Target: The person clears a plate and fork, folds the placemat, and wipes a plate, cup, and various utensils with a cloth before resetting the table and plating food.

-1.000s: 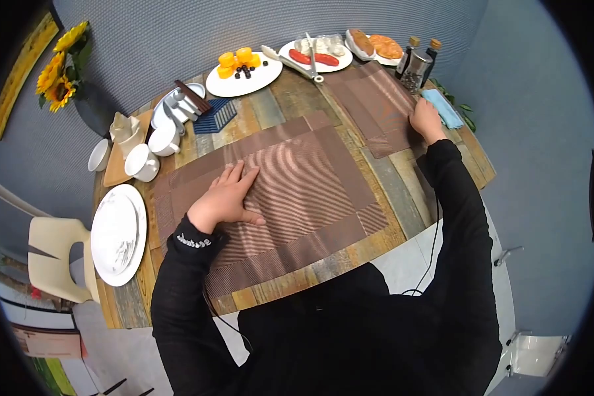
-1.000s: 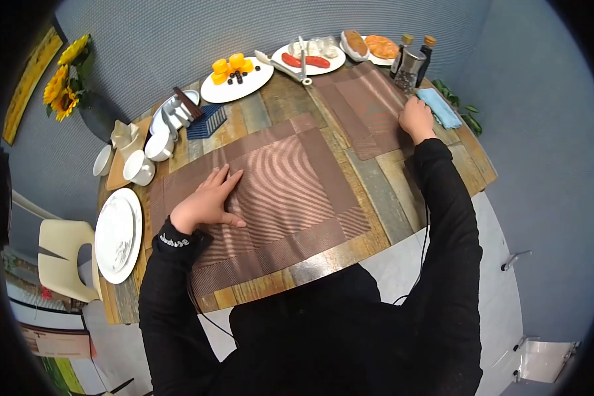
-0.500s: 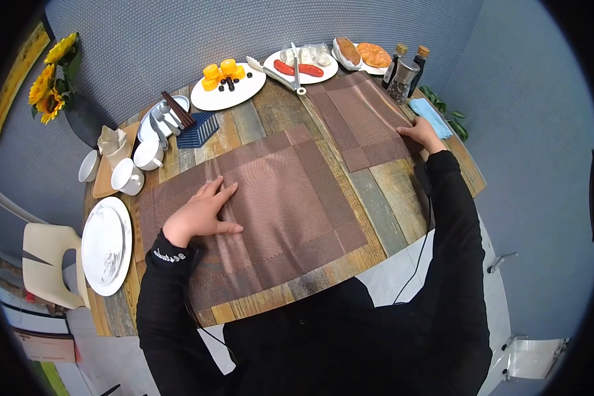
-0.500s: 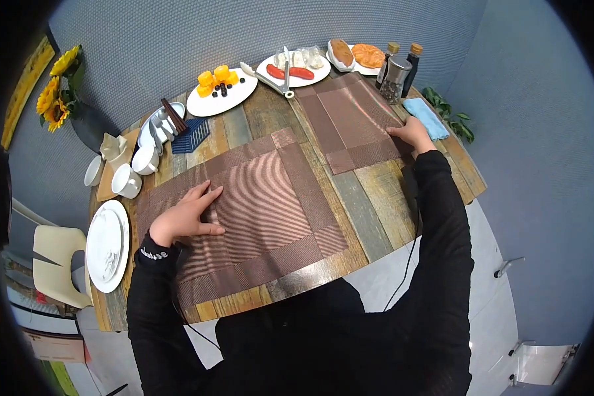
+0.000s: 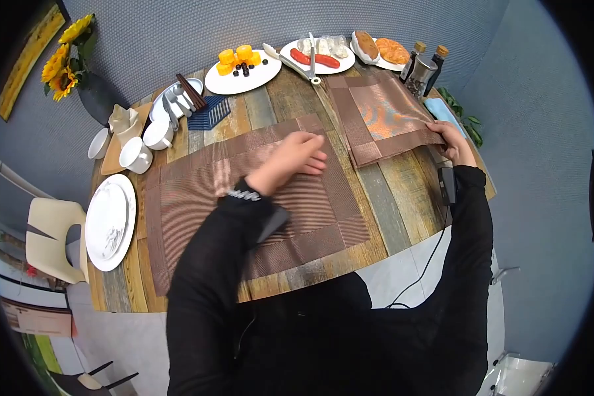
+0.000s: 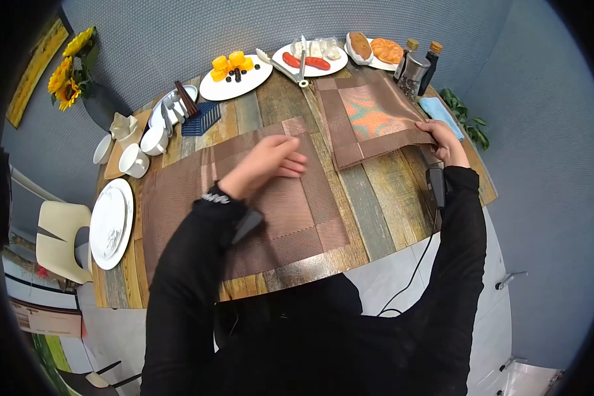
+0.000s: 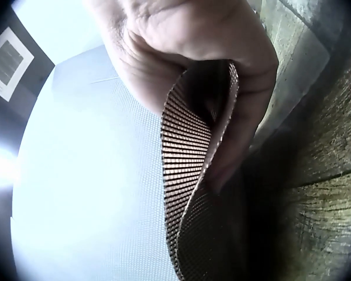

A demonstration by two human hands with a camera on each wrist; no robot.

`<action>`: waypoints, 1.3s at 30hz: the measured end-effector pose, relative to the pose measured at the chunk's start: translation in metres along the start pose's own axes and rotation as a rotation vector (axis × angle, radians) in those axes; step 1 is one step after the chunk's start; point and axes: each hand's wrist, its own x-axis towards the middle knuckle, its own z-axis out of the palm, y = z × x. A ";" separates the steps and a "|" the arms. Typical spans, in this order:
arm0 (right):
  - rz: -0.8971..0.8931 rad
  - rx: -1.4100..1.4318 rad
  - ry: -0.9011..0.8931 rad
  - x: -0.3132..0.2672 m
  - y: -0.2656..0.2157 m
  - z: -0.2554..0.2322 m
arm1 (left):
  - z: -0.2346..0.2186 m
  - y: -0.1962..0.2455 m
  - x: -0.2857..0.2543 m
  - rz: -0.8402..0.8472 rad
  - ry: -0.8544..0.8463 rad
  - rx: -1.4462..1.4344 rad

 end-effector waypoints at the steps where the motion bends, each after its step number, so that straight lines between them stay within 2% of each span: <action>1: 0.002 -0.001 -0.003 0.000 0.002 -0.002 | 0.012 -0.002 0.007 -0.048 0.005 -0.099; 5: -0.003 0.075 -0.005 -0.014 0.001 -0.004 | 0.045 -0.011 0.042 -0.078 0.031 -0.329; 7: 0.001 0.099 0.003 -0.019 0.005 -0.007 | 0.050 -0.022 0.061 0.033 -0.065 -0.446; 10: -0.026 0.068 0.057 -0.024 0.009 -0.009 | 0.061 -0.022 0.068 0.087 0.034 -0.599; 12: -0.061 -0.033 -0.097 -0.046 -0.002 0.009 | 0.061 -0.019 0.072 0.067 0.031 -0.639; 14: -0.058 -0.132 -0.164 -0.041 0.003 0.002 | 0.064 -0.018 0.078 0.056 0.078 -0.514; 16: -0.018 -0.247 -0.243 -0.043 0.006 0.003 | 0.066 -0.018 0.080 0.023 0.089 -0.508; 18: -0.041 -0.283 -0.245 -0.046 0.007 0.005 | 0.069 -0.019 0.082 0.060 0.092 -0.472; 20: -0.023 -0.461 -0.218 -0.052 0.002 0.005 | 0.067 -0.020 0.080 0.062 0.137 -0.377; 22: -0.014 -0.515 -0.274 -0.052 0.002 -0.002 | 0.062 -0.021 0.077 0.158 0.167 0.141; 24: -0.003 -0.569 -0.336 -0.056 -0.001 0.001 | 0.057 -0.021 0.074 0.190 0.176 0.130; 26: 0.147 -0.537 -0.350 -0.064 -0.008 0.004 | 0.048 -0.021 0.071 0.425 0.182 0.333; 27: 0.132 -0.461 -0.354 -0.067 -0.007 0.009 | 0.045 -0.013 0.060 0.368 0.146 0.296; 30: 0.093 -0.298 -0.323 -0.055 0.005 0.016 | 0.032 0.001 0.029 0.352 0.115 0.170; 32: 0.068 -0.281 -0.270 -0.055 0.003 0.033 | 0.020 0.007 0.009 0.352 0.118 0.189; 34: 0.028 -0.235 -0.385 -0.050 0.000 0.047 | 0.005 0.007 -0.013 0.295 0.019 0.192; 36: 0.023 -0.219 -0.405 -0.054 -0.005 0.074 | -0.014 0.000 -0.031 0.295 0.024 0.215; 38: -0.002 -0.270 -0.512 -0.053 -0.004 0.096 | -0.030 -0.003 -0.062 0.240 0.078 0.175; 39: 0.009 -0.279 -0.470 -0.053 -0.001 0.113 | -0.039 -0.006 -0.075 0.238 0.083 0.179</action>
